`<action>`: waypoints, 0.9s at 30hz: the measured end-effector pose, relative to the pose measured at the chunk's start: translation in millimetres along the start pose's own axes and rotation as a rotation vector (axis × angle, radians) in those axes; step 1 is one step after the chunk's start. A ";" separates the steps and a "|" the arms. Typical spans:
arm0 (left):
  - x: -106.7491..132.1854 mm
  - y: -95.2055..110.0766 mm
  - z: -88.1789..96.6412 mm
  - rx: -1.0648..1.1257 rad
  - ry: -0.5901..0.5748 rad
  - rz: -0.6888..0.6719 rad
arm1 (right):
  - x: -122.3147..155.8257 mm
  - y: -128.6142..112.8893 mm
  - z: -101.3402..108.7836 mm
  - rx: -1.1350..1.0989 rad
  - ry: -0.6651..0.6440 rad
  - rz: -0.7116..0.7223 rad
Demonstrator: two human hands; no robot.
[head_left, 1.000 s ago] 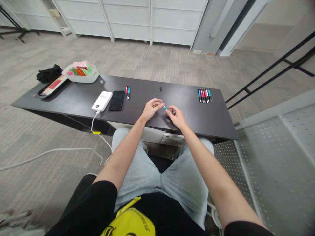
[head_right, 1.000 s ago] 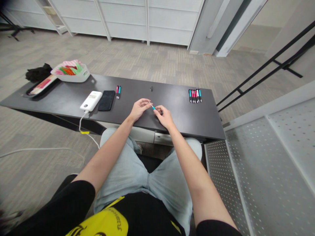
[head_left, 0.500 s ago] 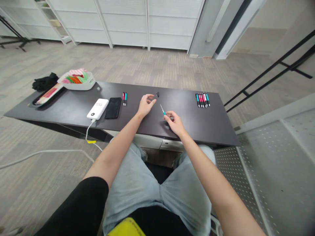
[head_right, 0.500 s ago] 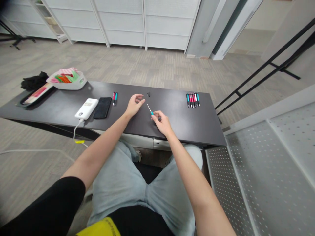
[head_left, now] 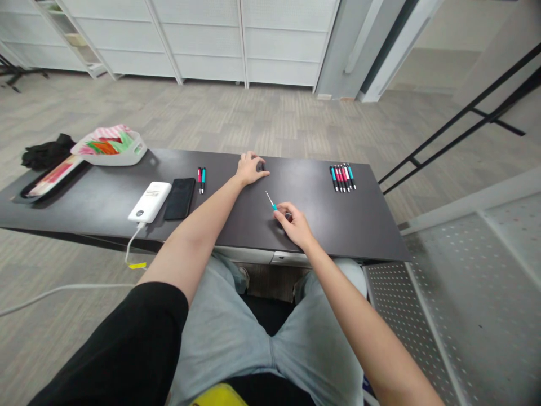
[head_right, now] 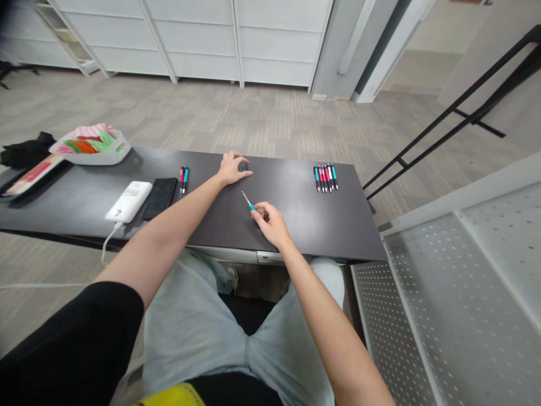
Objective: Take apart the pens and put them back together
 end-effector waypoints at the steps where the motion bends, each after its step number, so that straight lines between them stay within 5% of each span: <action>1: 2.1 3.0 3.2 0.016 0.034 -0.021 | 0.0 0.2 0.0 0.003 0.000 0.011; 6: 27.7 1.7 7.0 0.562 0.109 -0.010 | -2.4 5.6 -0.3 0.027 -0.005 0.004; 11: 89.0 -27.5 -5.6 1.162 0.176 0.147 | -5.8 4.4 -0.2 0.046 -0.003 0.025; 17: 152.3 -47.0 -15.9 1.307 0.247 0.275 | -8.2 2.2 -1.6 0.051 -0.025 0.040; 27: 159.2 -38.0 -12.4 1.349 0.246 0.247 | -8.0 -2.3 -2.3 0.112 -0.037 0.062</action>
Point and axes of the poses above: each hand's wrist, its own x-axis away from the middle knuckle, its own z-axis out of the back of the hand, y = z × x, the point moved 9 cm from there along -x, towards the middle knuckle, and after that the axes turned 5 degrees about z, right-handed, at the moved point
